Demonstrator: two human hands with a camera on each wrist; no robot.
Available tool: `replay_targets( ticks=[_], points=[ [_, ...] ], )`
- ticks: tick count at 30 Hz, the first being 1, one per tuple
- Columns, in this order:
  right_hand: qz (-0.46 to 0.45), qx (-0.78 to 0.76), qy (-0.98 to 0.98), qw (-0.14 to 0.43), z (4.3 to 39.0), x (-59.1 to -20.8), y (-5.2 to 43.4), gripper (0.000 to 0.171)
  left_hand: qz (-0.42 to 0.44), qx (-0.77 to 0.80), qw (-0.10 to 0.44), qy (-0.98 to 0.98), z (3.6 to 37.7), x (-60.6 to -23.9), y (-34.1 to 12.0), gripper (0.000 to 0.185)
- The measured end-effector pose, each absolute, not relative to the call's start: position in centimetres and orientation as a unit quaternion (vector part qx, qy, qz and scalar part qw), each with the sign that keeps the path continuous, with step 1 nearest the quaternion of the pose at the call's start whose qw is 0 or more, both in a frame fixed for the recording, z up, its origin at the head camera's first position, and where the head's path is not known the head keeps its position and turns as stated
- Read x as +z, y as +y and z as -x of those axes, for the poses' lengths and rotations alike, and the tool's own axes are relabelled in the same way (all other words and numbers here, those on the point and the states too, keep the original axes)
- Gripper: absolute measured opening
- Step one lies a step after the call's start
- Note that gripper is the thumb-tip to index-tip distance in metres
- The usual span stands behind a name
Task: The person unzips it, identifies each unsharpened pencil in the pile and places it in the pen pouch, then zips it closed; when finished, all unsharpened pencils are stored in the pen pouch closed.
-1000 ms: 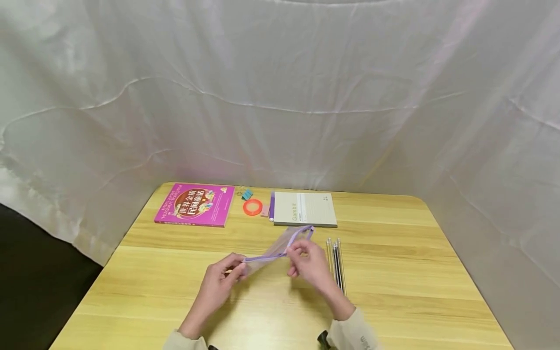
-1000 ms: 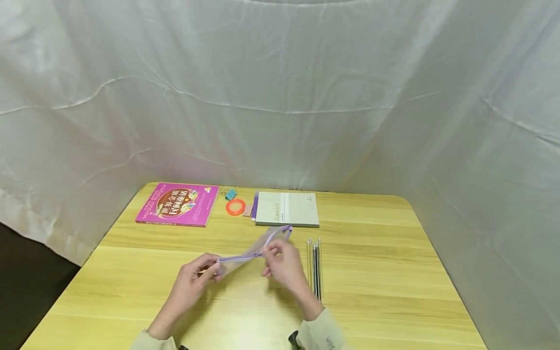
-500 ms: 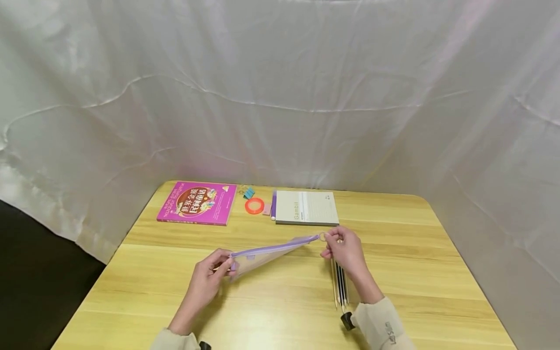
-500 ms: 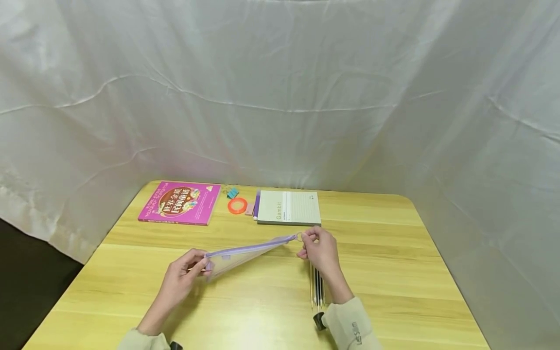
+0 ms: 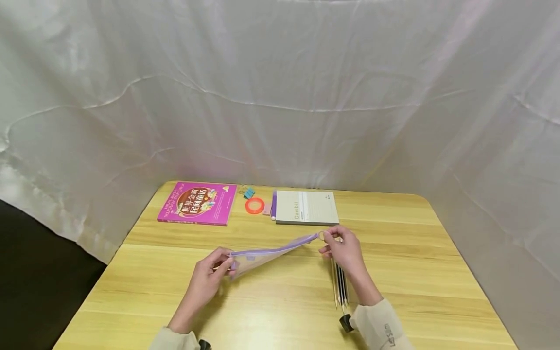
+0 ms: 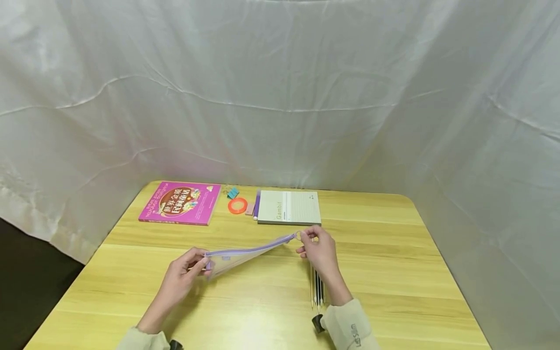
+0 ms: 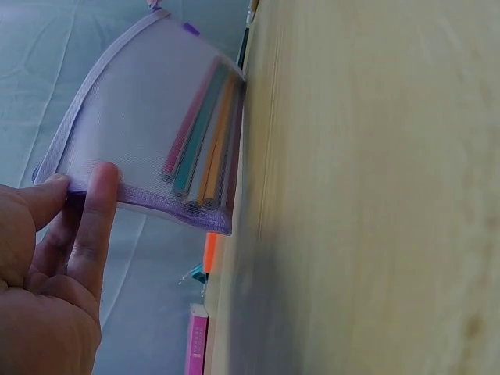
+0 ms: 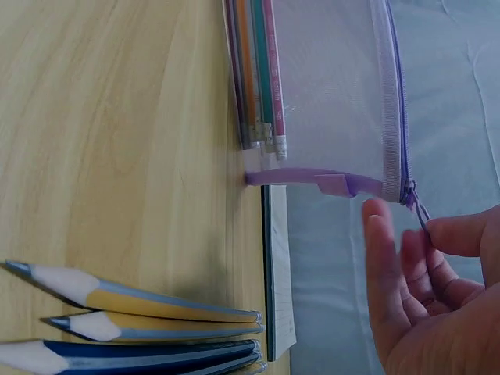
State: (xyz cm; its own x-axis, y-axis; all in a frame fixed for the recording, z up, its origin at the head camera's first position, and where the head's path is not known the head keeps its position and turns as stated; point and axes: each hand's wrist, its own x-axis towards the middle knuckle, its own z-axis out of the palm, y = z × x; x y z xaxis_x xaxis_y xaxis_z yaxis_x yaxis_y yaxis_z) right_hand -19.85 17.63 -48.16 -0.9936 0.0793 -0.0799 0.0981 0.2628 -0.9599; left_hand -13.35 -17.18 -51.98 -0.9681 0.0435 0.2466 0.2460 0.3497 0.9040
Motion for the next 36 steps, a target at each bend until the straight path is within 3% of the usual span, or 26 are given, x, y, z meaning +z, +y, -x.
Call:
replay_targets(
  ticks=[6, 11, 17, 36],
  points=[
    [-0.053, -0.655, 0.753, 0.033, 19.8, -48.2, 17.3, 0.018, 0.099, -0.554, 0.101, -0.82, 13.5, -52.1, -17.2, 0.007],
    [-0.051, -0.676, 0.735, 0.022, 19.5, -48.3, 17.3, 0.012, 0.105, -0.567, 0.082, -0.813, 13.5, -52.0, -17.2, 0.008],
    [-0.05, -0.689, 0.722, 0.014, 18.7, -48.3, 17.2, 0.02, 0.059, -0.537, 0.091, -0.837, 13.4, -51.5, -17.2, 0.013],
    [-0.048, -0.62, 0.783, 0.024, 15.4, -48.2, 18.1, 0.025, 0.014, -0.542, 0.08, -0.836, 14.1, -50.9, -16.1, 0.03]
  ],
)
